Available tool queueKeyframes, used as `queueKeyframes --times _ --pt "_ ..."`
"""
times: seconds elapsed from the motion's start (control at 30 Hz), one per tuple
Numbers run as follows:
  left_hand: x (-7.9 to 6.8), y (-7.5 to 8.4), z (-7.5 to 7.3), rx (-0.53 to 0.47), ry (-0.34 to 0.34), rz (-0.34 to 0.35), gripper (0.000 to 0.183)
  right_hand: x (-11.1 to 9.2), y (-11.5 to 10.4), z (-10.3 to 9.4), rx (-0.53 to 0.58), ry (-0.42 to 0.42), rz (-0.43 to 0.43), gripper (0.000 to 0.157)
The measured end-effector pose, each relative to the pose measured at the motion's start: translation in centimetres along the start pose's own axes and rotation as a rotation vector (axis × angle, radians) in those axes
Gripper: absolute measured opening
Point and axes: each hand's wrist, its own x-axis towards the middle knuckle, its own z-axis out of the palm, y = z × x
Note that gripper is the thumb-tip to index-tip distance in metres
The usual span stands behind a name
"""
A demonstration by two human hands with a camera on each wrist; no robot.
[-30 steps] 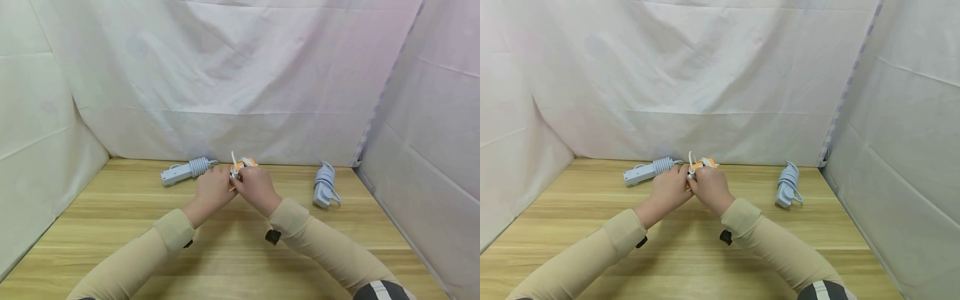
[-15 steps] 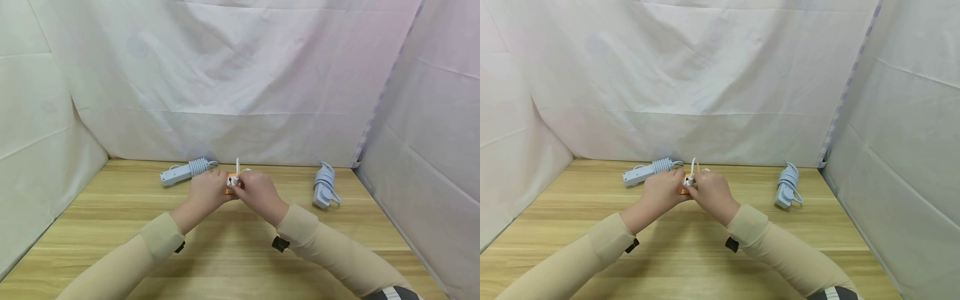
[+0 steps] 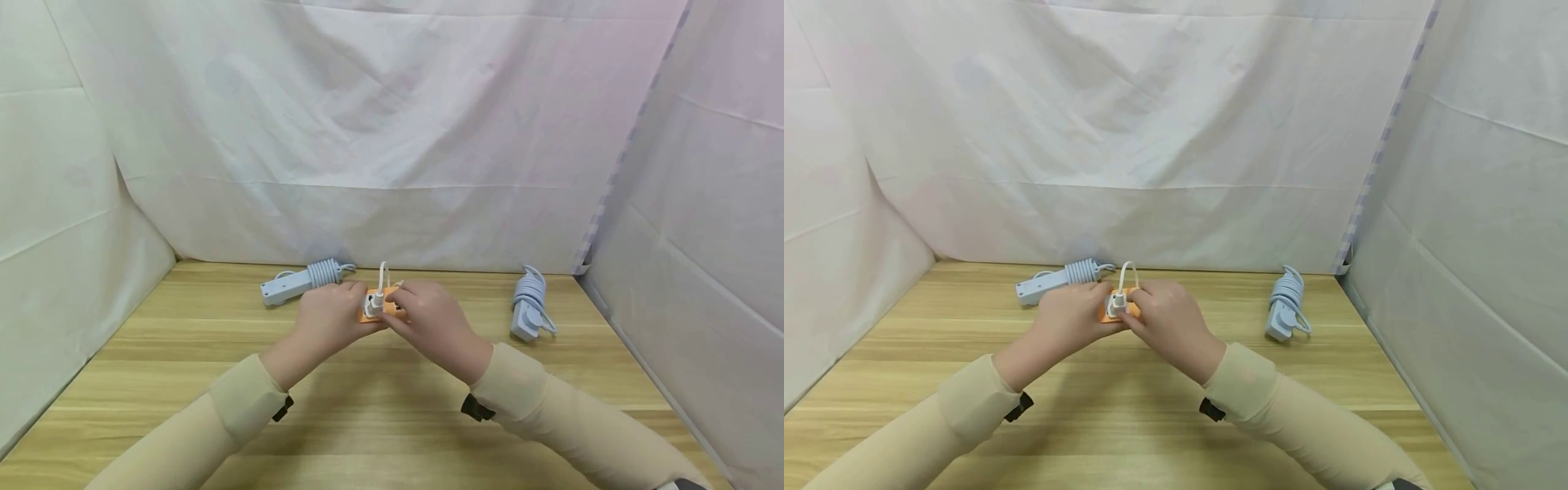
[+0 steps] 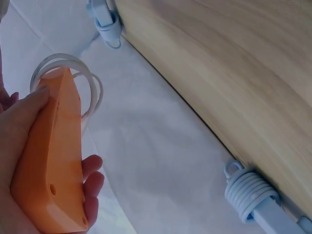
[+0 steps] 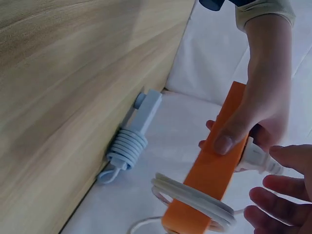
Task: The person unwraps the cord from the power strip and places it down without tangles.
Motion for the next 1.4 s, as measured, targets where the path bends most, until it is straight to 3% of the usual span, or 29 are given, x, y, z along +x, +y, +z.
queueKeyframes --times 0.37,0.63,0.77,1.07,1.23,1.4 --pt "-0.3 -0.5 -0.7 0.0 -0.006 0.041 0.06 1.0 -0.2 -2.1 0.041 0.047 -0.17 0.029" --pt "-0.3 0.0 -1.1 -0.034 -0.046 0.103 0.059 2.4 0.2 -2.3 0.01 -0.08 -0.33 0.024" --pt "-0.4 0.1 -1.2 -0.014 -0.035 0.142 0.061 2.8 0.4 -2.4 -0.034 -0.165 -0.382 0.024" --pt "-0.1 0.6 -1.6 -0.012 0.037 0.184 0.055 3.3 0.4 -2.7 -0.055 -0.324 -0.351 0.019" --pt "-0.1 0.8 -1.7 -0.007 0.03 0.182 0.053 3.5 0.2 -2.8 -0.04 -0.375 -0.341 0.014" --pt "0.0 1.1 -1.6 -0.006 0.03 0.172 0.054 3.6 0.0 -2.8 -0.092 -0.409 -0.35 0.021"
